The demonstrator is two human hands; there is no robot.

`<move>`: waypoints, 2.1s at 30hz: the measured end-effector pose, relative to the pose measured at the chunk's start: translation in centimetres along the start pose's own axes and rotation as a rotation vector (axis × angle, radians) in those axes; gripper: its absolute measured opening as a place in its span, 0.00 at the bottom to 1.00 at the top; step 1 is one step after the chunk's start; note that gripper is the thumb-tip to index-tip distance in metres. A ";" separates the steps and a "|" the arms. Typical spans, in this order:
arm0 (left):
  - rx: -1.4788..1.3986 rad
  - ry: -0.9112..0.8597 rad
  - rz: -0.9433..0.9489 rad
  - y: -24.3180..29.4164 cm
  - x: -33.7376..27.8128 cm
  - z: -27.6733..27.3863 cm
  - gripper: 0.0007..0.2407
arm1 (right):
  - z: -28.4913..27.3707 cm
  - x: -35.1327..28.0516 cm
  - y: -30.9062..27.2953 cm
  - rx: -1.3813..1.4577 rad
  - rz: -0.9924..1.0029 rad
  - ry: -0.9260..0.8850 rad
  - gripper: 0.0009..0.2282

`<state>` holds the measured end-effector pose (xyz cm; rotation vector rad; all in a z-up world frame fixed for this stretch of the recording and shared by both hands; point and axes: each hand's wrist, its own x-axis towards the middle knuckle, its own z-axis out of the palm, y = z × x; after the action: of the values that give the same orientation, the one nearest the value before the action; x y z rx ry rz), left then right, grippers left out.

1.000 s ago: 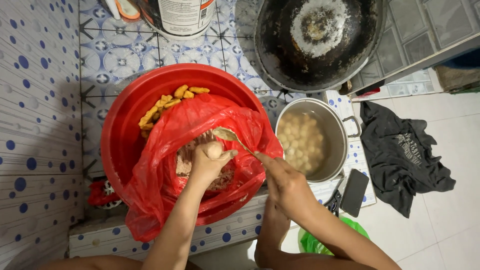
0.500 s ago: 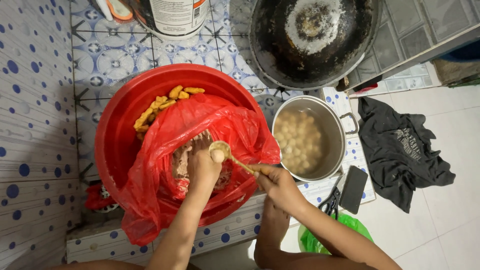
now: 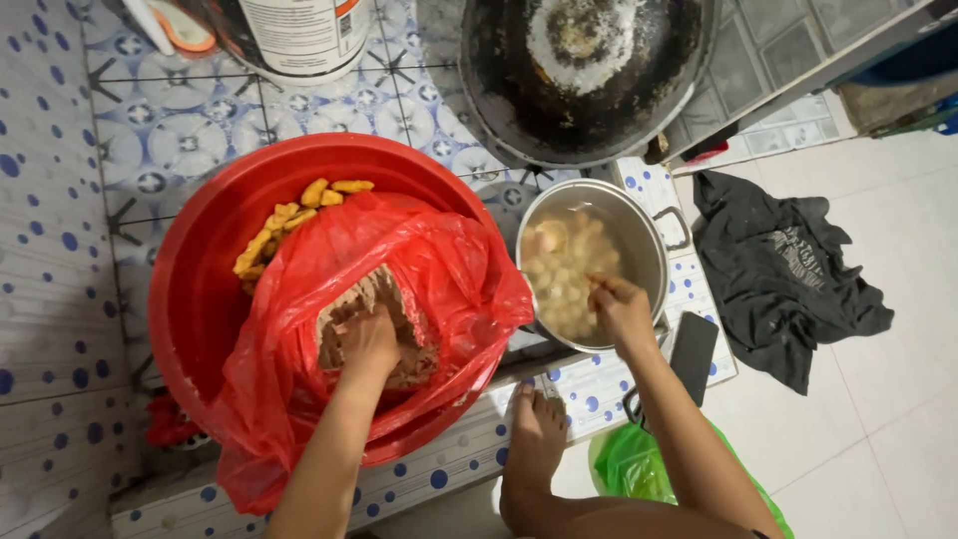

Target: Manually forming meatballs from a meat mixture in a bucket and dropping them into a pot of water.

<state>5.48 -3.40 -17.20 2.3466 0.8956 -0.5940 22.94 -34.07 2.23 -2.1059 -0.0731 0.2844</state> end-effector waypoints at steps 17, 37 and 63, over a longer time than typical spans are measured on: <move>0.052 -0.092 0.120 -3.1 3.6 3.6 0.19 | -0.4 4.7 3.1 -0.286 -0.142 0.162 0.16; -1.600 -0.102 0.168 -1.5 -8.7 -8.9 0.19 | 3.6 -6.1 -10.5 0.719 0.119 -0.123 0.13; -1.172 0.227 0.345 1.3 -10.5 -10.9 0.07 | 4.3 -9.5 -7.5 0.764 0.113 -0.196 0.12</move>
<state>1.44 -2.14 -2.63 1.4136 0.6247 0.3135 13.16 -28.13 8.07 -1.3217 0.0370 0.4969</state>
